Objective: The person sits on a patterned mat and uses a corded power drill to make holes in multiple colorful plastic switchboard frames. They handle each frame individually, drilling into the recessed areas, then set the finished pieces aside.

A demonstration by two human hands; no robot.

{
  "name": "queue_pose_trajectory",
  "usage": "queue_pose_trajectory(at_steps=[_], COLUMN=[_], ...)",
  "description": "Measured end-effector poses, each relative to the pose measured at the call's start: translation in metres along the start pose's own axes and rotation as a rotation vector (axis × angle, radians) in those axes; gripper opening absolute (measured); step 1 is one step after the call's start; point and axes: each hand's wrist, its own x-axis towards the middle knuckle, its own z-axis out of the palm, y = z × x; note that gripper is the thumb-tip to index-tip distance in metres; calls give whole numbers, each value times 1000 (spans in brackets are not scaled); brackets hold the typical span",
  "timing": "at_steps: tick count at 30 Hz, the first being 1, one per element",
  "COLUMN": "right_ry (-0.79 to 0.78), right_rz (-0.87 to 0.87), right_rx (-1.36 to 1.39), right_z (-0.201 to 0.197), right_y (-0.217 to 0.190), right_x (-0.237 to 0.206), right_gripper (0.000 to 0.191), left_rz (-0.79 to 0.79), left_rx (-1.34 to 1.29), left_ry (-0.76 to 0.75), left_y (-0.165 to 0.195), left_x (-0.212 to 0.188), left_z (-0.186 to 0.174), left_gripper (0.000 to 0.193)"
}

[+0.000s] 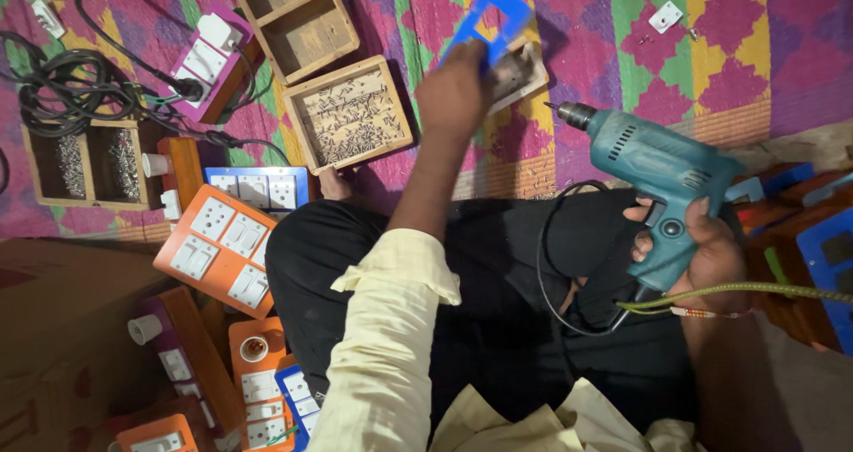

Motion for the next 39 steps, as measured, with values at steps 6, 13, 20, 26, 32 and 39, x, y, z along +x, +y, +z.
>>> queue_pose_trajectory(at_steps=[6, 13, 20, 26, 32, 39], right_ry=[87, 111, 96, 89, 98, 26], right_rz=[-9, -17, -29, -19, -7, -39], right_rx=[-70, -110, -110, -102, -86, -7], right_z=[6, 10, 12, 10, 7, 9], right_y=[0, 0, 0, -1, 0, 1], right_x=[-3, 0, -2, -1, -1, -5], right_gripper=[65, 66, 66, 66, 70, 63], left_rz=[-76, 83, -38, 74, 200, 192], left_rx=[190, 143, 201, 423, 344, 226], left_ry=[127, 353, 0, 107, 45, 103], left_y=[-27, -15, -2, 2, -3, 6], left_x=[23, 0, -16, -27, -49, -24], left_z=[-18, -7, -15, -2, 18, -2], left_gripper=[23, 45, 64, 51, 48, 82])
